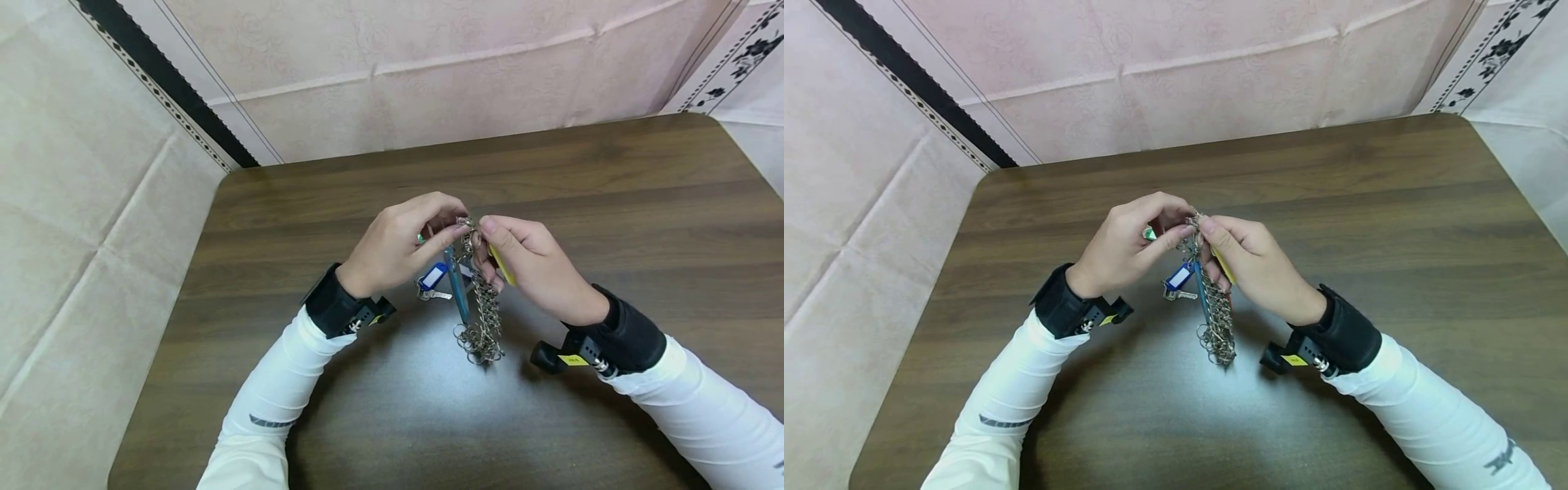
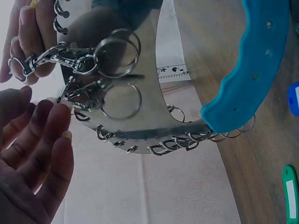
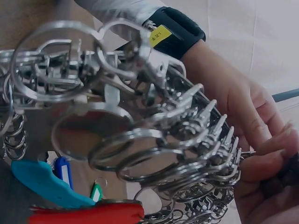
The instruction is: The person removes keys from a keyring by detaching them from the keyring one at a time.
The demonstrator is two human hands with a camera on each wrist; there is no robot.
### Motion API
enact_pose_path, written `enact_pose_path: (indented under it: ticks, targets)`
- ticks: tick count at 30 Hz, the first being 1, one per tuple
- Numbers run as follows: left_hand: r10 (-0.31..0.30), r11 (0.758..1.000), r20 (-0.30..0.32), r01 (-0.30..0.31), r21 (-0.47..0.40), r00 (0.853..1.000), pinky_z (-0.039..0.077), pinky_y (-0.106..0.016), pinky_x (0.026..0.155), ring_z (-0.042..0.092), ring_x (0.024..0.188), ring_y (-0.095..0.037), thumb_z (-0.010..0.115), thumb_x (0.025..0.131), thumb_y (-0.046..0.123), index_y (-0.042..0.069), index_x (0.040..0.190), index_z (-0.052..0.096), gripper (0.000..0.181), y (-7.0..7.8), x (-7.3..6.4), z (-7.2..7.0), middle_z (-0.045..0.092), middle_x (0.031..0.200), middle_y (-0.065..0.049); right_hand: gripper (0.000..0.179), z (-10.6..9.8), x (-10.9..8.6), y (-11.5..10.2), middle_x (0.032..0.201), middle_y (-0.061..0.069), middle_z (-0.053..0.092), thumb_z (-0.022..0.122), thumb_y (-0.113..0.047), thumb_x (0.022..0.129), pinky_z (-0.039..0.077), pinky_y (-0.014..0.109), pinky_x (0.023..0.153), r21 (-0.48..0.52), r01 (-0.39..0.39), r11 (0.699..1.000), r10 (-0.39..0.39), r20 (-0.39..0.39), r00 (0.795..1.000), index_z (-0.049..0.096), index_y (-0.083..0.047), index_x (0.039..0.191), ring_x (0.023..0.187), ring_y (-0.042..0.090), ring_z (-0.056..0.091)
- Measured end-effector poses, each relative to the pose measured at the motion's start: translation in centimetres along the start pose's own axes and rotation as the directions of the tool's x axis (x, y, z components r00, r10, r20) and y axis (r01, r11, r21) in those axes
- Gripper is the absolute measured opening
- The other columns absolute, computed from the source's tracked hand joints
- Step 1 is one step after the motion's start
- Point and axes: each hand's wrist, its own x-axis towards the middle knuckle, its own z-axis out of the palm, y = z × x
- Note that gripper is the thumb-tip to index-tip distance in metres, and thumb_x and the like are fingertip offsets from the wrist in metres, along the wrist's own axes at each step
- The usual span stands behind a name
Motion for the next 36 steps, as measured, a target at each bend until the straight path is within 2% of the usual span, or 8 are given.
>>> enact_pose_path:
  ticks: [4,9,12,20,25,28,31,36]
  targets:
    - [0.018,0.999,0.0,-0.018,-0.037,1.0,0.051,-0.027,0.067,0.056,0.077,-0.009,0.065,0.1,0.012,0.001,0.113,0.066,0.017,0.17,-0.04,-0.03,0.067,0.092,-0.004,0.044,-0.1,0.02,0.16,0.07,0.004,0.05,0.032,-0.028,0.113,0.043,0.031,0.052,0.02,-0.004,1.0,0.004,0.008,1.0,0.052,0.0,0.086,0.057,0.021,0.048]
    - [0.05,0.994,0.063,-0.043,-0.099,0.997,0.05,-0.021,0.069,0.059,0.079,-0.007,0.072,0.095,0.015,0.001,0.116,0.065,0.025,0.46,-0.03,0.02,0.068,0.099,-0.005,0.045,-0.22,-0.07,0.29,0.07,0.003,0.05,0.031,-0.031,0.113,0.044,0.031,0.055,0.024,-0.018,1.0,0.018,0.017,1.0,0.052,-0.001,0.087,0.058,0.021,0.047]
    - [0.043,0.995,0.089,-0.034,-0.098,0.995,0.05,-0.019,0.068,0.058,0.079,-0.007,0.075,0.093,0.017,0.001,0.116,0.065,0.03,0.52,-0.06,0.04,0.068,0.099,-0.005,0.044,-0.26,-0.11,0.35,0.07,0.003,0.05,0.031,-0.031,0.113,0.044,0.031,0.057,0.016,-0.022,1.0,0.022,0.024,0.999,0.052,-0.002,0.088,0.059,0.021,0.047]
    - [0.04,0.995,0.102,-0.03,-0.099,0.994,0.05,-0.021,0.066,0.058,0.075,-0.008,0.078,0.09,0.015,0.0,0.112,0.064,0.03,0.53,-0.09,0.11,0.068,0.097,-0.006,0.044,-0.42,-0.11,0.31,0.072,0.004,0.05,0.03,-0.03,0.113,0.043,0.031,0.055,0.0,-0.016,1.0,0.016,0.055,0.998,0.053,-0.001,0.089,0.059,0.022,0.048]
    - [0.033,0.993,0.126,-0.019,-0.116,0.991,0.05,-0.023,0.065,0.056,0.074,-0.008,0.077,0.091,0.013,0.002,0.105,0.064,0.022,0.55,-0.06,0.26,0.067,0.091,-0.004,0.039,-0.53,-0.17,0.2,0.072,0.004,0.046,0.032,-0.025,0.113,0.037,0.032,0.052,-0.008,0.021,1.0,-0.02,0.09,0.996,0.054,-0.002,0.09,0.059,0.021,0.044]
    - [0.028,0.992,0.139,-0.011,-0.126,0.99,0.049,-0.022,0.065,0.056,0.075,-0.008,0.074,0.092,0.01,0.002,0.101,0.065,0.015,0.59,-0.03,0.27,0.066,0.088,-0.004,0.033,-0.56,-0.19,0.19,0.07,0.003,0.042,0.037,-0.02,0.112,0.033,0.033,0.051,0.004,0.036,0.999,-0.036,0.109,0.993,0.053,-0.003,0.088,0.058,0.021,0.039]
    - [0.017,0.991,0.152,0.003,-0.132,0.988,0.048,-0.02,0.067,0.055,0.076,-0.009,0.072,0.094,0.008,0.002,0.1,0.066,0.011,0.62,0.0,0.14,0.066,0.089,-0.005,0.024,-0.65,-0.23,0.12,0.071,0.002,0.041,0.046,-0.015,0.109,0.033,0.032,0.052,-0.019,0.019,1.0,-0.017,0.11,0.994,0.054,-0.005,0.089,0.06,0.02,0.039]
    - [0.015,0.987,0.169,0.012,-0.161,0.985,0.049,-0.02,0.07,0.056,0.078,-0.009,0.071,0.094,0.007,0.002,0.099,0.067,0.008,0.47,0.05,-0.28,0.067,0.09,-0.005,0.01,-1.01,-0.28,-0.14,0.076,0.001,0.048,0.066,-0.008,0.098,0.039,0.028,0.054,-0.186,0.029,0.982,-0.006,0.12,0.993,0.059,-0.011,0.09,0.064,0.014,0.046]
